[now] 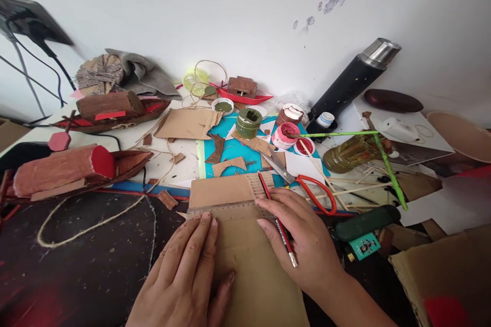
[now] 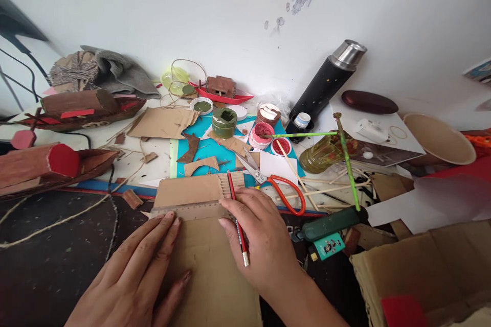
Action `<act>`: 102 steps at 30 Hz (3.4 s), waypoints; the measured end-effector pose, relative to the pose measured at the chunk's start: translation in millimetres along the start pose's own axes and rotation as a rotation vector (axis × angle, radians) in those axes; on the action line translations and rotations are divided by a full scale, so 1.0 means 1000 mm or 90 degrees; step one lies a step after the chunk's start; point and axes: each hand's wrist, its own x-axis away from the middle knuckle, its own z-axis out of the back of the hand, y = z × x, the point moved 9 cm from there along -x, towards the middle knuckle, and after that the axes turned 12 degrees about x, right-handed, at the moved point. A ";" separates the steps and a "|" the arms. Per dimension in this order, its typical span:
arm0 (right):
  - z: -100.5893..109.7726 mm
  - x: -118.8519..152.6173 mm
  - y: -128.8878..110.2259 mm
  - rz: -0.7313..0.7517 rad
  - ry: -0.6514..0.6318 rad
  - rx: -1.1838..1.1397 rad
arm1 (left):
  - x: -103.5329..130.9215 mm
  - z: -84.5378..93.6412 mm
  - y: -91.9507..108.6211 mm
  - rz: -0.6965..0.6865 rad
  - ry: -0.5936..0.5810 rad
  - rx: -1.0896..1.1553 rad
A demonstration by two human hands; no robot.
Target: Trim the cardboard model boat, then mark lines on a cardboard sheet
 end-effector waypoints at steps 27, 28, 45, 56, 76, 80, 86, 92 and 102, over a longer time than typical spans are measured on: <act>-0.004 0.002 -0.002 0.004 -0.023 0.015 | 0.000 -0.002 -0.001 0.013 0.003 -0.007; -0.004 0.002 -0.002 0.004 -0.022 0.016 | 0.000 -0.002 0.000 0.009 0.002 -0.006; -0.003 0.003 -0.004 0.012 -0.007 0.020 | -0.002 0.000 0.002 0.001 0.010 -0.025; -0.004 0.004 -0.005 0.017 -0.009 0.023 | 0.002 0.001 0.001 0.024 0.025 -0.012; -0.006 0.005 -0.004 0.023 0.000 0.014 | -0.002 0.002 0.005 0.021 0.039 -0.065; -0.007 0.006 -0.004 0.026 0.004 0.006 | -0.003 0.003 0.006 0.014 0.041 -0.069; -0.008 0.006 -0.003 0.023 -0.006 0.004 | -0.001 0.001 0.005 0.015 0.045 -0.069; -0.008 0.006 -0.003 0.025 0.000 0.006 | 0.002 -0.003 0.004 0.021 0.042 -0.049; -0.007 0.006 -0.001 0.015 -0.002 -0.011 | 0.002 -0.003 0.003 0.018 0.040 -0.042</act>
